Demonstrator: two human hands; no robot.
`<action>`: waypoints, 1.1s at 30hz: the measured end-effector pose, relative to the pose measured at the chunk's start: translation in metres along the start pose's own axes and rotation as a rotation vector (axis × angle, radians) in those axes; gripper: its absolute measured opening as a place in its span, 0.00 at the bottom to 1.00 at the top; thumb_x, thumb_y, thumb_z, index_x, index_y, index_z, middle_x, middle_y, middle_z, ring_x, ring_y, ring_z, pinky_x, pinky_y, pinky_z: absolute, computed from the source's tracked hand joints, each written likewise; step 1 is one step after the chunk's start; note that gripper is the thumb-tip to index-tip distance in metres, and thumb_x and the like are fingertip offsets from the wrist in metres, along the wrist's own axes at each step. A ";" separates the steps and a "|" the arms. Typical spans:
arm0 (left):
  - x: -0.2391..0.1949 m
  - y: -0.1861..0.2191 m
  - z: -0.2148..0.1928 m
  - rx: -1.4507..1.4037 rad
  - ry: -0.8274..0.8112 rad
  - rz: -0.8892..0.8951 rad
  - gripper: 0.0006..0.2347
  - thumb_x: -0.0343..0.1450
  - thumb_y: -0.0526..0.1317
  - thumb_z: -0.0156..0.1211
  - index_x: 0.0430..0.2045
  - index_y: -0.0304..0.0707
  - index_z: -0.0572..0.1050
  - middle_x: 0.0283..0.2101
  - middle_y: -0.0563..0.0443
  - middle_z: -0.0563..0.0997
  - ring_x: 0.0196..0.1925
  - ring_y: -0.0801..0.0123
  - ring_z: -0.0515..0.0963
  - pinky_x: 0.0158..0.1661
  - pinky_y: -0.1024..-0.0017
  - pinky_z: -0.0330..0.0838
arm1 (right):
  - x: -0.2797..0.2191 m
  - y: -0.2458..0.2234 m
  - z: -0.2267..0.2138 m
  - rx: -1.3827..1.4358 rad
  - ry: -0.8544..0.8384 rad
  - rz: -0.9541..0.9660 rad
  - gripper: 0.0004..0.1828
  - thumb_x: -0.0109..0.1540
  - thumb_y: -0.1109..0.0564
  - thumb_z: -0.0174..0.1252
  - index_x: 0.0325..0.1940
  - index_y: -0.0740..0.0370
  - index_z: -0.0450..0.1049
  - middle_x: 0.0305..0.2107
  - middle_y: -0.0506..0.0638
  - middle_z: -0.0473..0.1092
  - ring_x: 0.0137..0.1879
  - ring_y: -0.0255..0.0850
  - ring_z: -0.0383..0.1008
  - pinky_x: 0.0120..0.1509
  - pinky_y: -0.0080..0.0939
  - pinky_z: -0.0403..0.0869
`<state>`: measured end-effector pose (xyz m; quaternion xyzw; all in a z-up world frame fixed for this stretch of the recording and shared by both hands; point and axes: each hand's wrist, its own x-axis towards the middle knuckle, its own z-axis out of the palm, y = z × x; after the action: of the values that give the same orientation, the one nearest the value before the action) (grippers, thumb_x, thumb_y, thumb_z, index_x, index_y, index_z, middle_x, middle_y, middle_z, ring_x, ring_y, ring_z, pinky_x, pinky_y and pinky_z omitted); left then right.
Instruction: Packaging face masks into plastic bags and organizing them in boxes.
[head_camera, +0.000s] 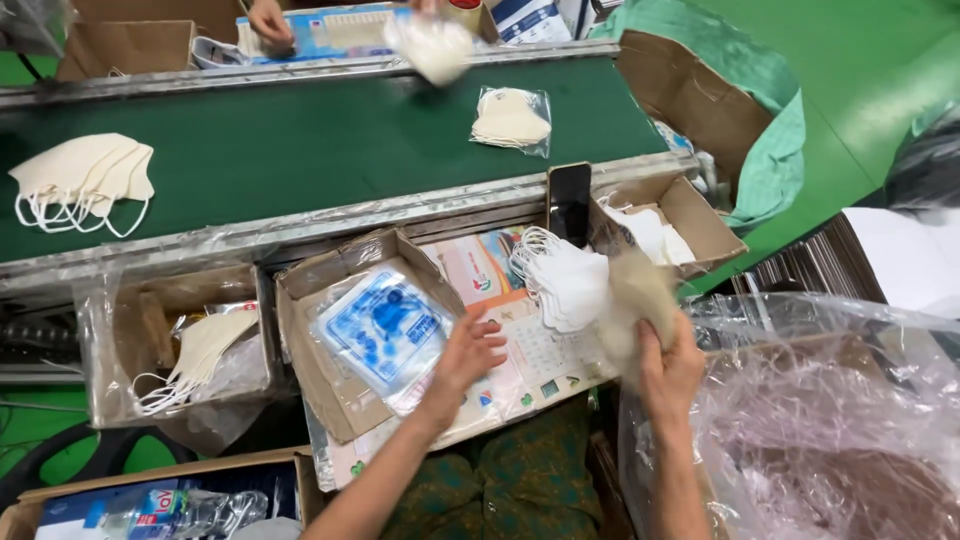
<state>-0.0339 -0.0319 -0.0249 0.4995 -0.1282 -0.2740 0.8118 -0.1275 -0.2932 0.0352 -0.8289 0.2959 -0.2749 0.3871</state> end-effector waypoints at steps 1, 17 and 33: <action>0.003 -0.013 0.004 0.005 -0.005 -0.001 0.44 0.63 0.54 0.69 0.73 0.37 0.53 0.63 0.37 0.68 0.65 0.54 0.71 0.66 0.53 0.68 | -0.007 -0.002 0.004 0.004 0.006 0.003 0.21 0.68 0.57 0.58 0.66 0.62 0.71 0.50 0.57 0.77 0.53 0.44 0.79 0.58 0.40 0.76; -0.001 -0.040 0.004 0.773 -0.029 0.342 0.23 0.68 0.42 0.72 0.55 0.34 0.73 0.53 0.40 0.81 0.54 0.52 0.82 0.53 0.60 0.75 | -0.025 0.043 0.044 0.049 -0.309 -0.539 0.51 0.47 0.51 0.78 0.68 0.70 0.63 0.67 0.64 0.57 0.74 0.54 0.55 0.77 0.52 0.57; 0.016 -0.075 0.019 1.001 -0.110 0.469 0.47 0.57 0.59 0.78 0.63 0.32 0.57 0.56 0.32 0.72 0.62 0.43 0.70 0.65 0.49 0.60 | -0.045 0.143 0.098 0.302 -0.678 -0.062 0.34 0.51 0.58 0.71 0.61 0.64 0.75 0.50 0.56 0.77 0.52 0.43 0.79 0.57 0.40 0.79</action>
<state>-0.0540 -0.0820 -0.0834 0.7673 -0.3928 -0.0170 0.5066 -0.1303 -0.2900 -0.1440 -0.8150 0.0817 -0.0369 0.5725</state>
